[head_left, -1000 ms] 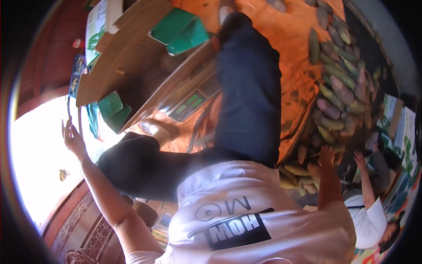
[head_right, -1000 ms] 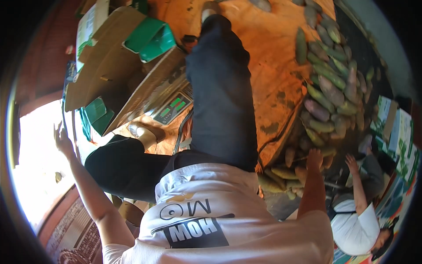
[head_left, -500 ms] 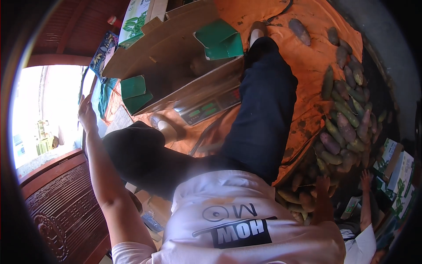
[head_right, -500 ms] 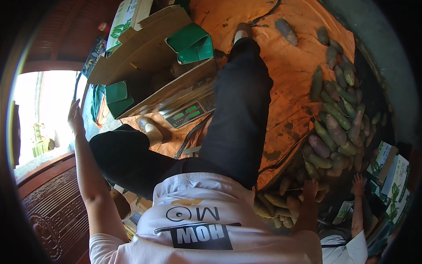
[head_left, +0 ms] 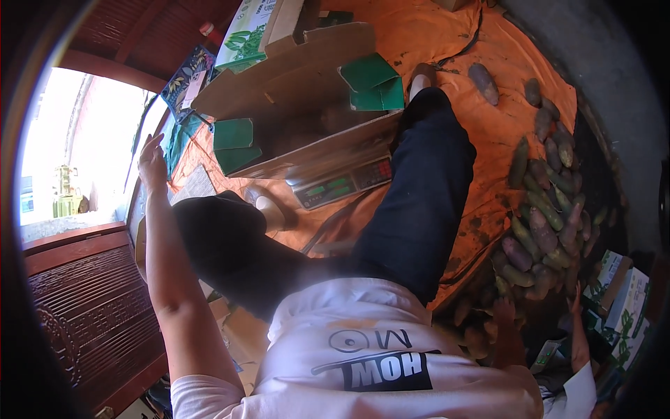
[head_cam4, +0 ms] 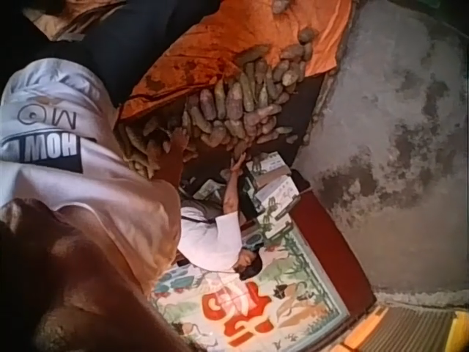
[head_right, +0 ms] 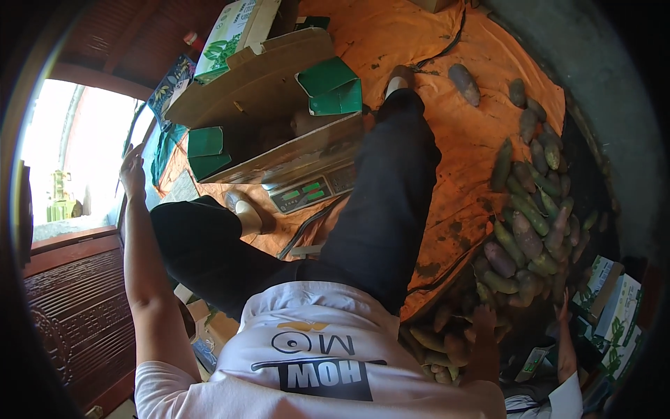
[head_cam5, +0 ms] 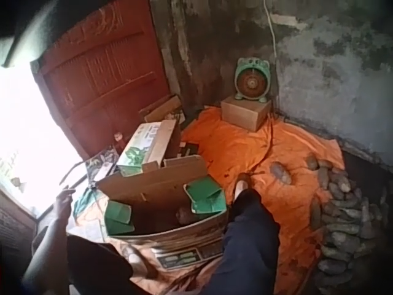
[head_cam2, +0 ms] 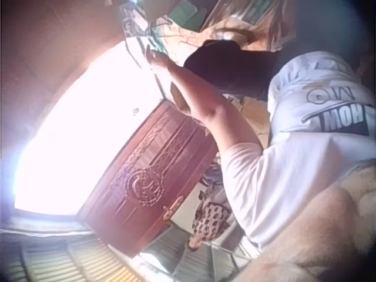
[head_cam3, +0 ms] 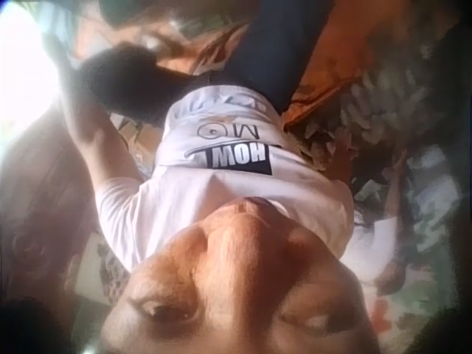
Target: The person packs radishes by hand from a pile on a tarp into cardboard boxes, weighing each box on a digital scale.
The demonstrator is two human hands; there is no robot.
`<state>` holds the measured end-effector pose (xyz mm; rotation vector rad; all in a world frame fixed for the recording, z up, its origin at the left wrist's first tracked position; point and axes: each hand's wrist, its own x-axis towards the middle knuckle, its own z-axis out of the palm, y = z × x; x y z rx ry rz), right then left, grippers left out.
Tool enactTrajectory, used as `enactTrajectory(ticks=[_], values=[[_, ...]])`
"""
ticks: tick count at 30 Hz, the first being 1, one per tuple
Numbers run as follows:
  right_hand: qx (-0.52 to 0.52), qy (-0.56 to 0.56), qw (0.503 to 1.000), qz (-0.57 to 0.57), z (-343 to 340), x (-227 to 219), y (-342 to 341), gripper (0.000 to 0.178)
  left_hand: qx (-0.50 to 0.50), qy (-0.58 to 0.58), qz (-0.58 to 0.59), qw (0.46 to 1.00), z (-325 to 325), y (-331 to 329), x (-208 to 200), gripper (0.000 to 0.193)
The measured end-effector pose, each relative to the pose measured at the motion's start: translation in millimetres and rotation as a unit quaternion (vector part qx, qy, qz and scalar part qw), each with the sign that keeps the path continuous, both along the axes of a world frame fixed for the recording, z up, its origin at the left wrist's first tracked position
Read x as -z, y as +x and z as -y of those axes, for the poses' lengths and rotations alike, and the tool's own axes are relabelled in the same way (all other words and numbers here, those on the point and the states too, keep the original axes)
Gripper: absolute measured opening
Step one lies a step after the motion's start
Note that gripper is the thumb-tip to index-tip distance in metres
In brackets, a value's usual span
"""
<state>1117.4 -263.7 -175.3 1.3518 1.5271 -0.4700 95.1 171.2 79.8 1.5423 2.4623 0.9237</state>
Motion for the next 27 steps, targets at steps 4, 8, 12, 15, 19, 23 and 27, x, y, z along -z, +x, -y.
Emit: enactTrajectory(ticks=[4,8,12,15,19,23,27], values=[[0.127,0.061,0.989,-0.04,-29,-21,-15,0.061,0.009,0.048,0.028,0.998,-8,5,2,0.033],[0.272,0.166,0.944,-0.082,-60,-28,-30,0.058,0.029,0.095,0.012,0.995,-23,26,-16,0.038],[0.32,0.327,0.876,-0.153,-107,-32,-23,0.057,0.103,0.155,0.036,0.982,-53,48,-30,0.033],[0.338,0.407,0.816,-0.234,-170,-48,-49,0.056,0.143,0.145,0.068,0.977,-79,77,-47,0.028],[0.327,0.534,0.661,-0.413,-285,-118,-98,0.046,0.21,0.121,0.1,0.965,-94,107,-62,0.026],[0.277,0.617,0.566,-0.47,-384,-235,-165,0.046,0.254,0.131,-0.04,0.957,-109,114,-36,0.025],[0.234,0.585,0.47,-0.618,-450,-329,-277,0.047,0.261,0.005,-0.023,0.965,-108,133,-47,0.028]])
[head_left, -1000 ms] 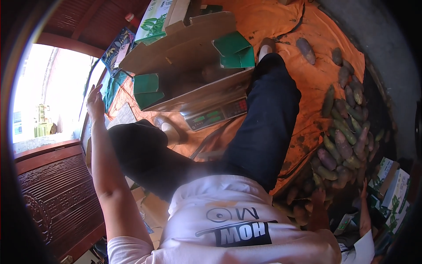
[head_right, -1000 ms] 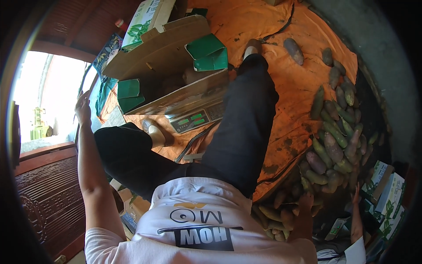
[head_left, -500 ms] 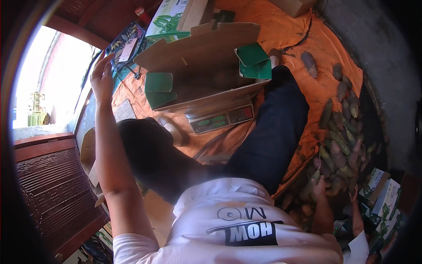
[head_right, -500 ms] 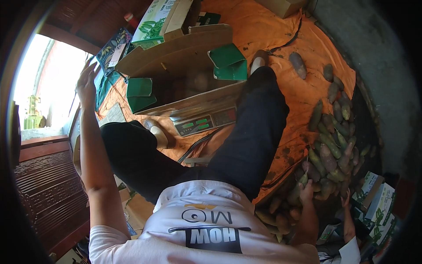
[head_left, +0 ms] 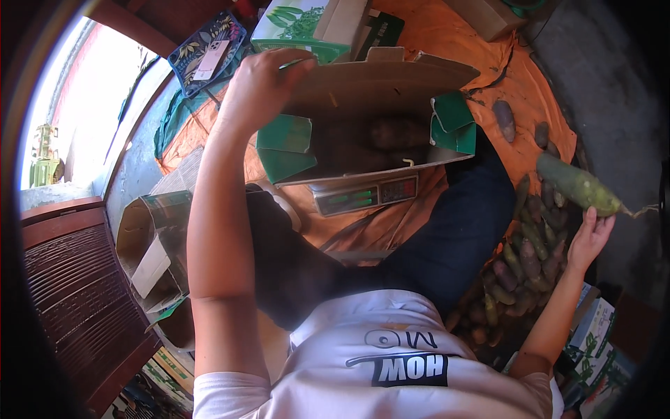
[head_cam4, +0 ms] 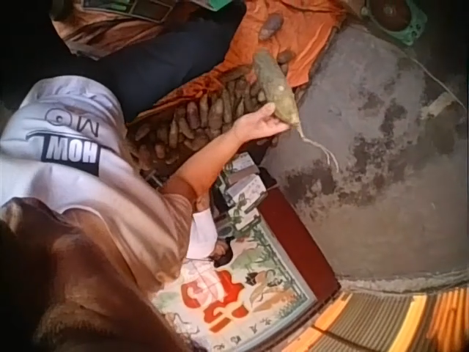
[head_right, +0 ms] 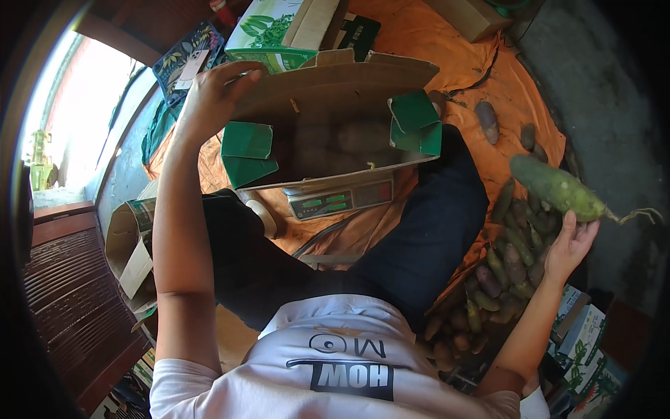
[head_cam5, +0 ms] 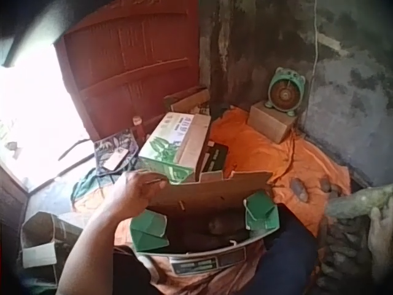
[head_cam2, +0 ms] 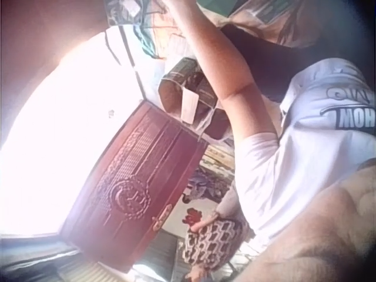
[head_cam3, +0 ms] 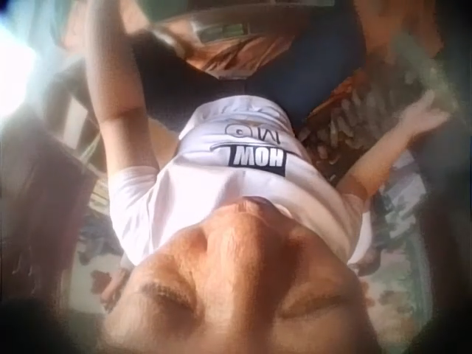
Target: The person packs radishes by hand from a pile on a tarp into cardboard boxes, weighing each box on a digital scale.
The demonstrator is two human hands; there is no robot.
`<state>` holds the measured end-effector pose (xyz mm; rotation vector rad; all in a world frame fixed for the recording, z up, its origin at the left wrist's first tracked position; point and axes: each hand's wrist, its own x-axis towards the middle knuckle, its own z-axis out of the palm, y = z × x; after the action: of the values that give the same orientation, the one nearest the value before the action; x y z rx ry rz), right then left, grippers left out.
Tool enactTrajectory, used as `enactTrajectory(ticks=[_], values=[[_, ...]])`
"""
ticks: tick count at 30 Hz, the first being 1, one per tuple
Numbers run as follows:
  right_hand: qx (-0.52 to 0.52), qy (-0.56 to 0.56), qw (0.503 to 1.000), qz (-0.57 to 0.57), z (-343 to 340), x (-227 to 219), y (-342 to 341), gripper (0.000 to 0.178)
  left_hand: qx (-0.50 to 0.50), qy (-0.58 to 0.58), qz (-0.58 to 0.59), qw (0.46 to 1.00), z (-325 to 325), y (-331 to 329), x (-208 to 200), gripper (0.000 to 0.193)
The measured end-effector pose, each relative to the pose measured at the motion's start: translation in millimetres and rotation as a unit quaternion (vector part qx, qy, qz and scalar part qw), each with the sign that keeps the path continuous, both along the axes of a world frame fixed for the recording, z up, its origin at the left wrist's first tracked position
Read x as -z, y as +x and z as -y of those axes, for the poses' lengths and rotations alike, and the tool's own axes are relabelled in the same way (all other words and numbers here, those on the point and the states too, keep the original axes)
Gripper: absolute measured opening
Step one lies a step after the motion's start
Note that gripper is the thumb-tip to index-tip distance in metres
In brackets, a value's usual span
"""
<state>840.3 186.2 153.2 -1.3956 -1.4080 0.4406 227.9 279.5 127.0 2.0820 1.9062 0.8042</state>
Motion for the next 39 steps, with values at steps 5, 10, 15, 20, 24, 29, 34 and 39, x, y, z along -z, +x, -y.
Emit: enactTrajectory(ticks=[5,10,15,20,24,29,34,39], values=[[-0.2,-0.017,0.979,-0.042,-70,-9,-187,0.042,0.035,-0.044,-0.011,0.998,-2,-3,3,0.026],[-0.31,-0.141,0.936,-0.087,-105,73,-332,0.04,0.021,-0.036,-0.017,0.999,-2,-9,8,0.022],[-0.251,-0.361,0.893,-0.094,-104,127,-375,0.053,0.025,-0.041,-0.02,0.999,0,-10,10,0.021],[-0.292,-0.352,0.889,-0.007,-84,91,-334,0.064,0.026,-0.033,-0.041,0.998,4,-15,10,0.019],[-0.26,-0.239,0.931,-0.088,-69,43,-273,0.052,0.019,-0.023,-0.037,0.999,2,-13,16,0.019],[-0.059,-0.084,0.995,-0.02,-41,49,-168,0.043,0.076,0.012,-0.058,0.995,-9,-26,27,0.025],[0.089,-0.165,0.981,-0.042,14,151,-41,0.038,0.022,-0.038,-0.025,0.999,18,15,-15,0.025],[0.119,-0.285,0.948,0.075,108,290,28,0.038,-0.055,-0.008,0.0,0.998,2,-9,1,0.03]])
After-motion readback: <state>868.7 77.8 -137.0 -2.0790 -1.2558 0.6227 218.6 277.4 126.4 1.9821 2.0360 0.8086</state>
